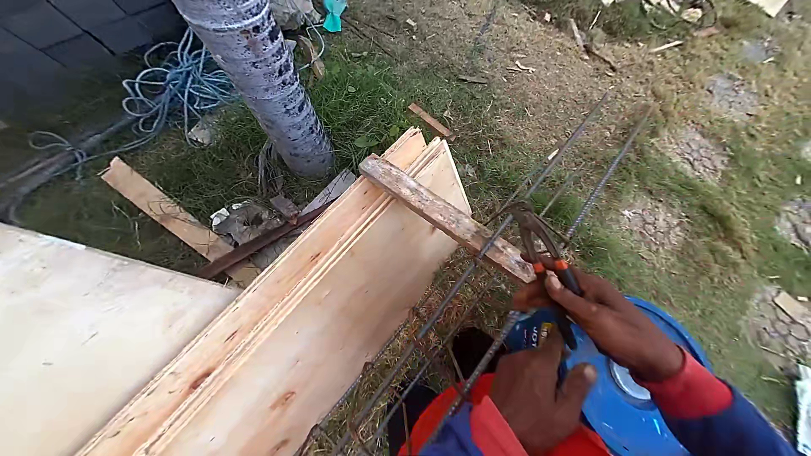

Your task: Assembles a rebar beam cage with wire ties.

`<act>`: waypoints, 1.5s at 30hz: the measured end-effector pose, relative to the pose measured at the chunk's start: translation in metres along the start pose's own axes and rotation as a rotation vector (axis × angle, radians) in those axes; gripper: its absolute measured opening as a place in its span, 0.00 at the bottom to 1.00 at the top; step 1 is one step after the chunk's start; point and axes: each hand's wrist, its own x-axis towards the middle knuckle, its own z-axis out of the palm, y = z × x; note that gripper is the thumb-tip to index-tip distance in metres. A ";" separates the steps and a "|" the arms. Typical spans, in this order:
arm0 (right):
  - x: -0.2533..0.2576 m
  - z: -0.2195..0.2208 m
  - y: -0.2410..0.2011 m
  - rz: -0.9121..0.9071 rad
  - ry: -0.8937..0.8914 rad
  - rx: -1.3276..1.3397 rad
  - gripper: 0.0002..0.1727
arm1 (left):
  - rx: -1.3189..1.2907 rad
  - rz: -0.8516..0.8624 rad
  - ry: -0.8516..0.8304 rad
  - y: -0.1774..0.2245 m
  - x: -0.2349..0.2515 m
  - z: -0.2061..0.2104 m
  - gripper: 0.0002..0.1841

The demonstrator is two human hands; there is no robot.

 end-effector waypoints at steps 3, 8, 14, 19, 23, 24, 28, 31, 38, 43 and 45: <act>0.007 -0.002 0.003 0.014 0.207 -0.079 0.25 | 0.159 0.033 0.100 -0.031 -0.015 -0.005 0.22; 0.033 0.001 0.019 0.294 -0.051 -1.171 0.41 | 0.226 -0.125 0.268 -0.057 -0.034 -0.033 0.22; 0.032 0.007 0.035 0.128 0.182 -1.111 0.42 | 0.175 -0.215 0.387 -0.077 -0.055 -0.045 0.21; 0.032 -0.003 0.035 0.161 0.043 -1.189 0.38 | 0.161 -0.234 0.422 -0.082 -0.056 -0.052 0.21; 0.039 -0.006 0.021 0.291 -0.121 -1.235 0.40 | 0.188 -0.240 0.463 -0.091 -0.057 -0.057 0.22; 0.040 -0.010 0.017 0.266 -0.118 -1.239 0.39 | 0.191 -0.232 0.472 -0.092 -0.056 -0.059 0.22; 0.040 -0.012 0.021 0.180 -0.069 -1.319 0.41 | 0.144 -0.205 0.594 -0.094 -0.067 -0.059 0.21; 0.040 -0.021 0.022 0.171 -0.097 -1.395 0.40 | 0.186 -0.099 0.721 -0.095 -0.073 -0.055 0.20; -0.001 -0.032 0.047 -0.129 0.308 -0.691 0.30 | 0.315 -0.042 1.027 -0.102 -0.125 -0.057 0.20; -0.068 -0.011 0.117 -0.164 0.247 -0.054 0.23 | 0.492 0.052 1.167 -0.115 -0.150 -0.020 0.19; -0.101 -0.001 0.154 -0.135 0.137 0.142 0.24 | 0.558 0.096 1.196 -0.116 -0.155 0.009 0.19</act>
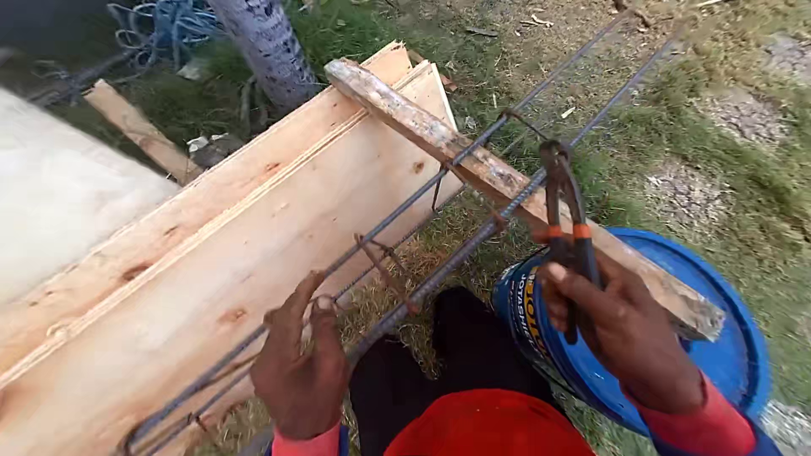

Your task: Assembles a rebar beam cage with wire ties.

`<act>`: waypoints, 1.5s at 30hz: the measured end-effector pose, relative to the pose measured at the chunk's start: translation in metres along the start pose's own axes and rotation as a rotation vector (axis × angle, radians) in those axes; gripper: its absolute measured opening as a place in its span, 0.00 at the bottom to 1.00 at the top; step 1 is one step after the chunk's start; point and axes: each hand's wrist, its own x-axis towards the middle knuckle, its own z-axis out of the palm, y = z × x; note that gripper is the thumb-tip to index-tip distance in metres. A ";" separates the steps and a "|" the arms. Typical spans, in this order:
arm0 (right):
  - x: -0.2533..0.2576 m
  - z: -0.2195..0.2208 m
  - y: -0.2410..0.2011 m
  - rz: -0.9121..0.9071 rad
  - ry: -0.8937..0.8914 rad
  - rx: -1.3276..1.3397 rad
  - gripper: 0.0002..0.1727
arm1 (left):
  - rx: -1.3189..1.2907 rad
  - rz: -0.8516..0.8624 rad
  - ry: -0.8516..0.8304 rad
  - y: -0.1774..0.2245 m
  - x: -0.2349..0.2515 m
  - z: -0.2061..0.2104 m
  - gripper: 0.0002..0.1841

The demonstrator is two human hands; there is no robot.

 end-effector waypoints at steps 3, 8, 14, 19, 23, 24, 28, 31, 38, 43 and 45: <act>-0.056 0.002 0.050 0.054 -0.213 0.088 0.27 | 0.096 0.024 0.044 0.018 -0.050 -0.002 0.19; -0.101 0.005 0.110 0.093 -0.575 -0.346 0.31 | 0.212 -0.021 0.031 0.037 -0.125 -0.015 0.21; -0.054 0.044 0.136 -0.100 -0.655 -0.558 0.31 | 0.338 -0.013 0.034 0.037 -0.147 -0.069 0.20; -0.046 0.045 0.128 -0.107 -0.628 -0.676 0.30 | 0.309 -0.055 0.071 0.030 -0.158 -0.089 0.19; -0.048 0.049 0.136 -0.074 -0.512 -0.614 0.29 | 0.299 -0.089 0.050 0.018 -0.170 -0.082 0.20; -0.051 0.054 0.138 -0.095 -0.541 -0.661 0.30 | 0.305 -0.096 0.051 0.017 -0.173 -0.081 0.21; -0.046 0.051 0.141 -0.096 -0.547 -0.620 0.30 | 0.297 -0.117 0.067 0.013 -0.185 -0.079 0.21; -0.039 0.049 0.142 -0.093 -0.539 -0.699 0.29 | 0.274 -0.134 0.093 0.006 -0.196 -0.083 0.20; -0.025 0.036 0.144 -0.110 -0.588 -0.710 0.28 | 0.293 -0.191 0.076 -0.008 -0.219 -0.080 0.21; -0.020 0.031 0.145 -0.128 -0.589 -0.756 0.29 | 0.289 -0.206 0.066 -0.006 -0.222 -0.073 0.20; -0.020 0.030 0.145 -0.127 -0.630 -0.760 0.30 | 0.292 -0.208 0.056 -0.007 -0.223 -0.071 0.20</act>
